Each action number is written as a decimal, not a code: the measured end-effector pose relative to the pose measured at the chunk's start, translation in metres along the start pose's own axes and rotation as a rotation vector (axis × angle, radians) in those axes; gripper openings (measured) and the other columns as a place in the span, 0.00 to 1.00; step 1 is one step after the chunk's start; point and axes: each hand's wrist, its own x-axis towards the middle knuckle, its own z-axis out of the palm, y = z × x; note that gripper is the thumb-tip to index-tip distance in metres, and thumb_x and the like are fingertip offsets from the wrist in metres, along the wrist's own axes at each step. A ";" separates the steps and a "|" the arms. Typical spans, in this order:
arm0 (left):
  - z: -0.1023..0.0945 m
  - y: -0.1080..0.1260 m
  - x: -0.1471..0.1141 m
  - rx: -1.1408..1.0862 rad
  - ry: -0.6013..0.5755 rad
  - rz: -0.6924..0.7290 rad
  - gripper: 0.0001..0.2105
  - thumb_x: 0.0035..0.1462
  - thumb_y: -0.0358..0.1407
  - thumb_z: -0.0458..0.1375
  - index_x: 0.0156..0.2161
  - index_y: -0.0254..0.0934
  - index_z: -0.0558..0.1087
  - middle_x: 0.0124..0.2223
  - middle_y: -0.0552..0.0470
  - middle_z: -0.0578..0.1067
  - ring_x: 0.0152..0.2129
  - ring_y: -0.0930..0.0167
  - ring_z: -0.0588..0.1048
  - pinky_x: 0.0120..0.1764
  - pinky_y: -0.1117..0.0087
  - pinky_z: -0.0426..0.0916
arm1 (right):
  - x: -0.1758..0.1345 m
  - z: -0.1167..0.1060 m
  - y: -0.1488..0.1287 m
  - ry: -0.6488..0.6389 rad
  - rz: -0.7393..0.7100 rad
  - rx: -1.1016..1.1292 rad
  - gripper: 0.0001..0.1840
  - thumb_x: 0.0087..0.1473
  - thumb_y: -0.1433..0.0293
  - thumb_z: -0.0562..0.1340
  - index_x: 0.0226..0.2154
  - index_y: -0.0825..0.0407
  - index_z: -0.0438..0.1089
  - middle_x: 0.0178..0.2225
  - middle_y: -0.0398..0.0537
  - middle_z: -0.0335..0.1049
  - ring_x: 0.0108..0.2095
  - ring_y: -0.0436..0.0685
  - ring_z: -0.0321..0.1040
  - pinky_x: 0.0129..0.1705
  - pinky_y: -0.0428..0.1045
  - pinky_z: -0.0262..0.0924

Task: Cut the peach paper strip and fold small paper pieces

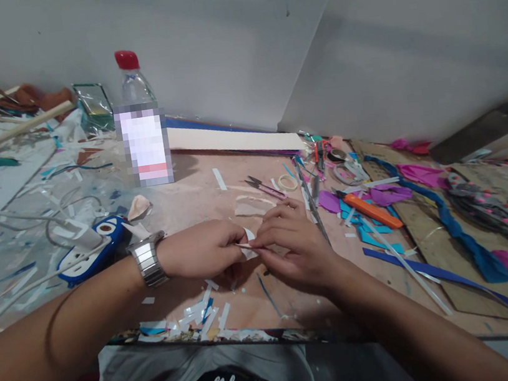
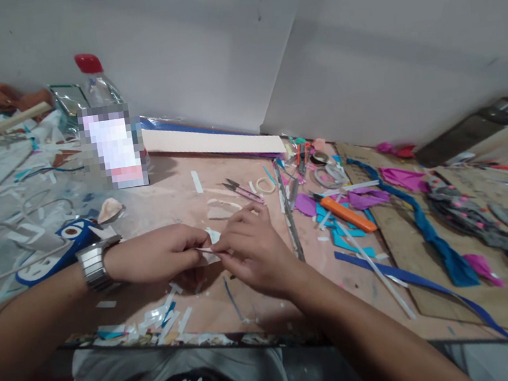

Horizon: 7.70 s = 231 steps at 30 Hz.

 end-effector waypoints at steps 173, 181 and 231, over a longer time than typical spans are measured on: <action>-0.002 -0.007 0.006 -0.225 -0.117 -0.033 0.14 0.69 0.39 0.54 0.33 0.34 0.73 0.29 0.51 0.78 0.24 0.74 0.76 0.31 0.73 0.72 | -0.001 -0.001 0.005 0.028 -0.008 0.021 0.05 0.60 0.69 0.71 0.40 0.45 0.82 0.35 0.44 0.80 0.46 0.62 0.68 0.55 0.62 0.57; -0.001 -0.004 0.007 -0.299 -0.137 -0.067 0.11 0.69 0.34 0.50 0.34 0.35 0.69 0.26 0.54 0.75 0.21 0.75 0.74 0.29 0.74 0.72 | 0.001 -0.003 0.005 0.005 -0.038 0.017 0.07 0.59 0.69 0.71 0.42 0.44 0.82 0.36 0.44 0.80 0.46 0.61 0.67 0.55 0.62 0.56; 0.005 -0.002 0.004 1.075 0.447 0.341 0.09 0.69 0.32 0.53 0.41 0.35 0.76 0.34 0.50 0.79 0.30 0.68 0.75 0.31 0.68 0.62 | 0.000 -0.004 -0.001 0.062 0.151 -0.056 0.04 0.63 0.71 0.62 0.37 0.48 0.74 0.37 0.48 0.76 0.48 0.63 0.67 0.56 0.63 0.52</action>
